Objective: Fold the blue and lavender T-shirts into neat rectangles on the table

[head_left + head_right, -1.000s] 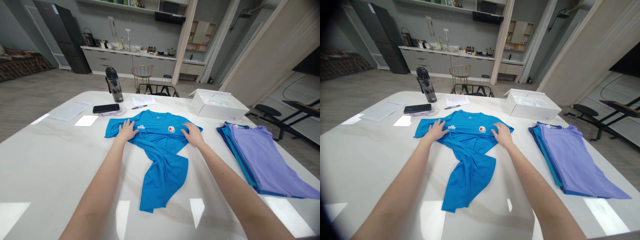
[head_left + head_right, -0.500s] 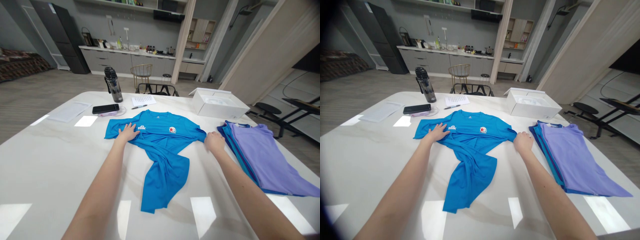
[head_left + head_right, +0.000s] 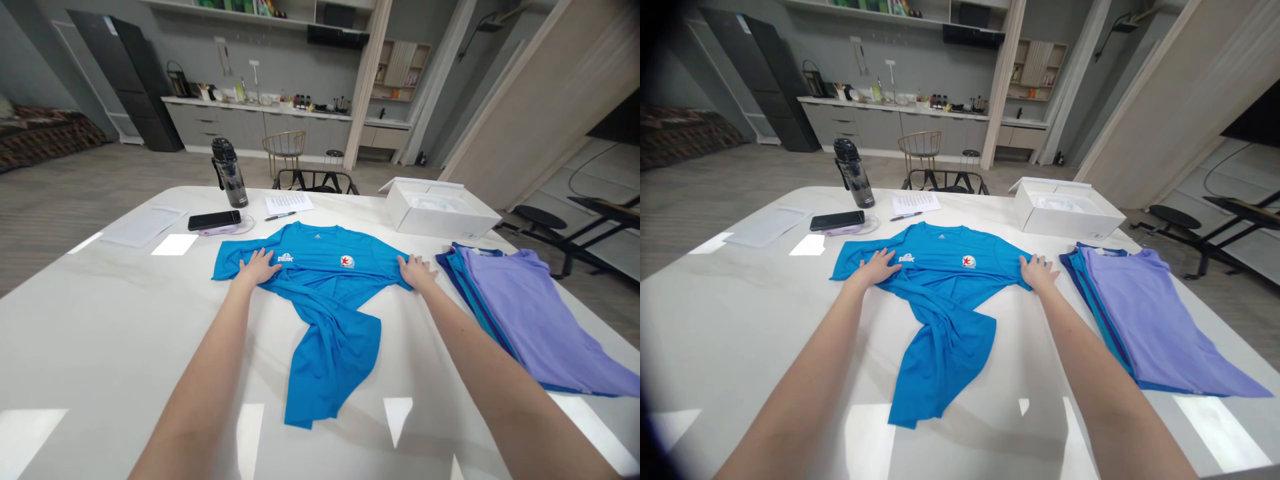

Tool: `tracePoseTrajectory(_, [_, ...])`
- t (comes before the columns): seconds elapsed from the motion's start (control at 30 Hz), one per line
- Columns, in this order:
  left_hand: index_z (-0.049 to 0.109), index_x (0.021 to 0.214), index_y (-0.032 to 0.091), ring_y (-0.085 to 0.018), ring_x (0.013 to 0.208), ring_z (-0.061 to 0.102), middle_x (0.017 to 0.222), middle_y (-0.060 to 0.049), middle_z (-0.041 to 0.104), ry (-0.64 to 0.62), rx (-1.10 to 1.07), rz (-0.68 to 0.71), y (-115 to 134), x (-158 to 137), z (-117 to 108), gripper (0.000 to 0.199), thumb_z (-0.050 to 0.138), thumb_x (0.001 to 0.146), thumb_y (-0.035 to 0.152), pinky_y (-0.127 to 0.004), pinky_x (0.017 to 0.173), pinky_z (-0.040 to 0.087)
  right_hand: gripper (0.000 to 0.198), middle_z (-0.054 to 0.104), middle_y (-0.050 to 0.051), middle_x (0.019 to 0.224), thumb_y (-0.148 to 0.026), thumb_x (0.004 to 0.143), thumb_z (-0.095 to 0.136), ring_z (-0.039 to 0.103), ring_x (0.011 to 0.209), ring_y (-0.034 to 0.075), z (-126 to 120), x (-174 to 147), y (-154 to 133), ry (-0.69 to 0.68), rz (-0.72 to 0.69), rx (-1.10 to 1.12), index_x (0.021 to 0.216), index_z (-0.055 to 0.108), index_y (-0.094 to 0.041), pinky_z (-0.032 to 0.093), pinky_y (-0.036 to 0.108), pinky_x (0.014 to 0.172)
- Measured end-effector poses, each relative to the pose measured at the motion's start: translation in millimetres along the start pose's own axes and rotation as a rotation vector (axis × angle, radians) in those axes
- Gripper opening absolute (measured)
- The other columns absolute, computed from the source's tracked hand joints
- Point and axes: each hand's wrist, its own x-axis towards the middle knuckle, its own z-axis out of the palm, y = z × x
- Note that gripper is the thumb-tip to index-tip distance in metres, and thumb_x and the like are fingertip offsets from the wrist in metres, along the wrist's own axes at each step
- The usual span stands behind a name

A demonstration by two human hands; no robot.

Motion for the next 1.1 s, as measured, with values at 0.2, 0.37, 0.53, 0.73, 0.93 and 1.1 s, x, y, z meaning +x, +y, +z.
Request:
tracePoseTrajectory(0.2, [0.029, 0.164, 0.028, -0.036, 0.161, 0.011, 0.174, -0.010, 0.011, 0.010, 0.029, -0.019, 6, -3, -2, 0.073, 0.040, 0.099, 0.060, -0.074, 0.121, 0.013, 0.066, 0.030, 0.026, 0.167, -0.046, 0.107, 0.025, 0.021, 0.157, 0.035, -11, -14, -29, 0.180, -0.299, -0.039, 0.156, 0.041, -0.003, 0.016, 0.058, 0.125])
tracePoseTrajectory(0.37, [0.033, 0.162, 0.019, -0.032, 0.160, 0.015, 0.173, -0.015, 0.019, 0.045, 0.046, 0.110, 10, 1, -1, 0.071, 0.045, 0.100, 0.051, -0.061, 0.127, 0.010, 0.074, 0.024, 0.010, 0.172, -0.067, 0.103, 0.020, 0.020, 0.157, 0.036, 0, -47, -102, -0.030, -0.411, 0.133, 0.163, 0.036, -0.025, 0.017, 0.069, 0.122])
tracePoseTrajectory(0.53, [0.040, 0.159, 0.023, -0.025, 0.159, 0.021, 0.171, -0.010, 0.026, 0.055, 0.011, 0.261, 8, 27, 2, 0.059, 0.033, 0.105, 0.046, -0.048, 0.128, 0.018, 0.081, 0.013, 0.003, 0.175, -0.077, 0.098, 0.014, 0.006, 0.158, 0.044, 18, -32, -109, -0.123, -0.195, 0.126, 0.166, 0.027, -0.035, 0.002, 0.083, 0.114])
tracePoseTrajectory(0.73, [0.032, 0.164, 0.024, -0.029, 0.161, 0.014, 0.173, -0.008, 0.020, 0.144, 0.045, 0.122, -15, 57, -3, 0.068, 0.025, 0.104, 0.057, -0.054, 0.128, 0.014, 0.085, 0.010, -0.002, 0.175, -0.085, 0.092, 0.017, 0.001, 0.159, 0.044, 21, 8, -88, -0.110, -0.216, 0.080, 0.166, 0.023, -0.041, 0.000, 0.085, 0.112])
tracePoseTrajectory(0.93, [0.026, 0.166, 0.031, -0.036, 0.160, 0.012, 0.174, -0.005, 0.015, 0.213, 0.000, -0.156, -29, 57, -9, 0.074, 0.014, 0.100, 0.065, -0.071, 0.122, 0.012, 0.084, 0.013, -0.001, 0.175, -0.085, 0.093, 0.019, 0.005, 0.158, 0.044, 18, 30, -87, -0.092, -0.277, 0.055, 0.165, 0.026, -0.042, 0.003, 0.087, 0.111])
tracePoseTrajectory(1.1, [0.030, 0.165, 0.021, -0.040, 0.159, 0.014, 0.173, -0.013, 0.019, 0.294, 0.084, -0.182, -12, 55, -4, 0.080, 0.018, 0.100, 0.065, -0.070, 0.124, 0.007, 0.085, 0.014, -0.001, 0.175, -0.084, 0.093, 0.021, 0.005, 0.158, 0.044, 16, 45, -87, -0.089, -0.302, 0.054, 0.165, 0.027, -0.040, 0.005, 0.084, 0.113])
